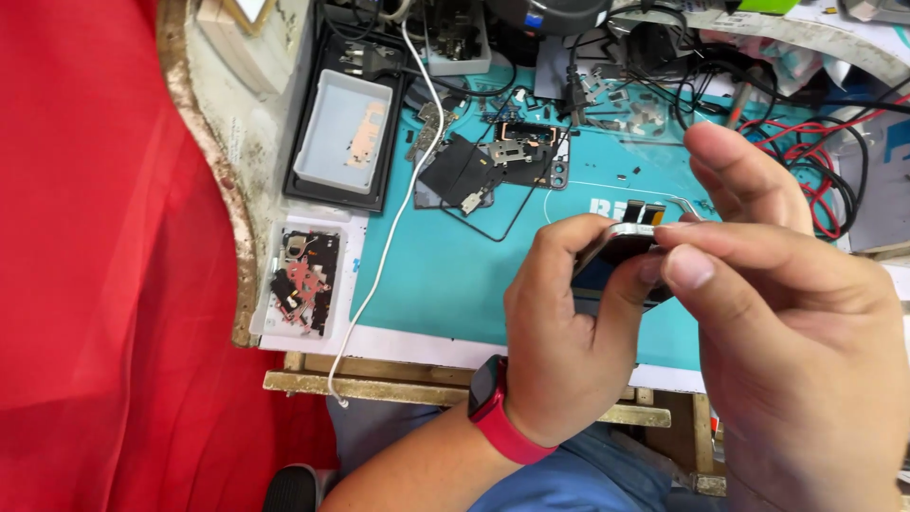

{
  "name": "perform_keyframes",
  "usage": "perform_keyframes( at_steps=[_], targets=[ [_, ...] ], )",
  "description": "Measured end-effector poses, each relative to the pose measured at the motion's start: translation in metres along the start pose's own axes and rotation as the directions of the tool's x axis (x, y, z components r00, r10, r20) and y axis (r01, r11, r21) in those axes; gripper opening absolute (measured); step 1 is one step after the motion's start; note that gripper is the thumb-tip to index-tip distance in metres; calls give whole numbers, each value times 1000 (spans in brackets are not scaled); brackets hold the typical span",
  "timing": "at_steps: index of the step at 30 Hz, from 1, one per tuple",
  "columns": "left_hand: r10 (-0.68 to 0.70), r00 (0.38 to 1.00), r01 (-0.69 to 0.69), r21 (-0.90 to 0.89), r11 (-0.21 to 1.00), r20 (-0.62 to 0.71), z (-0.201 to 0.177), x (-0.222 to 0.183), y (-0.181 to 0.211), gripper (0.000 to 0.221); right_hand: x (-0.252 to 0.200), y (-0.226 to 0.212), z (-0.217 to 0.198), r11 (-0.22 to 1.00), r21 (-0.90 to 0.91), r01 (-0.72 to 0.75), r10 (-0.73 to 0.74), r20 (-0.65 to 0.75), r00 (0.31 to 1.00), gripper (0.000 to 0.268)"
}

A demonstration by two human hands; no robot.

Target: Disassembling and inspecting the internal components of a foldable smartphone on a repair bench.

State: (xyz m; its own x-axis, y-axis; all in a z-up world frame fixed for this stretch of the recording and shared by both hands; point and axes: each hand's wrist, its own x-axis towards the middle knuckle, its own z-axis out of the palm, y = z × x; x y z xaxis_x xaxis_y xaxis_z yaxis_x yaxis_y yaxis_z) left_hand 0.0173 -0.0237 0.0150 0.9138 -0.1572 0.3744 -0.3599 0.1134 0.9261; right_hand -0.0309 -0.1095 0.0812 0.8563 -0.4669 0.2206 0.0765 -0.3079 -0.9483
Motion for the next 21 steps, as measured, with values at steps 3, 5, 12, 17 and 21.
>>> perform_keyframes(
  at_steps=[3, 5, 12, 17, 21],
  targets=[
    [11, 1000, -12, -22, 1000, -8, 1, -1, -2, 25, -4, 4, 9, 989, -101, 107, -111, -39, 993, 12],
    [10, 1000, -10, -16, 1000, -4, -1, 0, -1, 26, -6, 10, 11, 977, -146, 154, -163, -49, 985, 12],
    [2, 1000, -2, -12, 1000, 7, -1, -1, -2, 23, -7, 19, 15, 939, -247, 239, -265, -78, 961, 12],
    [1, 1000, -1, -8, 1000, 4, -1, 0, -1, 23, -7, 29, 16, 913, -265, 311, -345, -92, 934, 8],
    [-1, 1000, 2, -35, 999, 17, -1, 1, -1, 21, -7, 36, 17, 894, -287, 344, -387, -111, 915, 7]
  ],
)
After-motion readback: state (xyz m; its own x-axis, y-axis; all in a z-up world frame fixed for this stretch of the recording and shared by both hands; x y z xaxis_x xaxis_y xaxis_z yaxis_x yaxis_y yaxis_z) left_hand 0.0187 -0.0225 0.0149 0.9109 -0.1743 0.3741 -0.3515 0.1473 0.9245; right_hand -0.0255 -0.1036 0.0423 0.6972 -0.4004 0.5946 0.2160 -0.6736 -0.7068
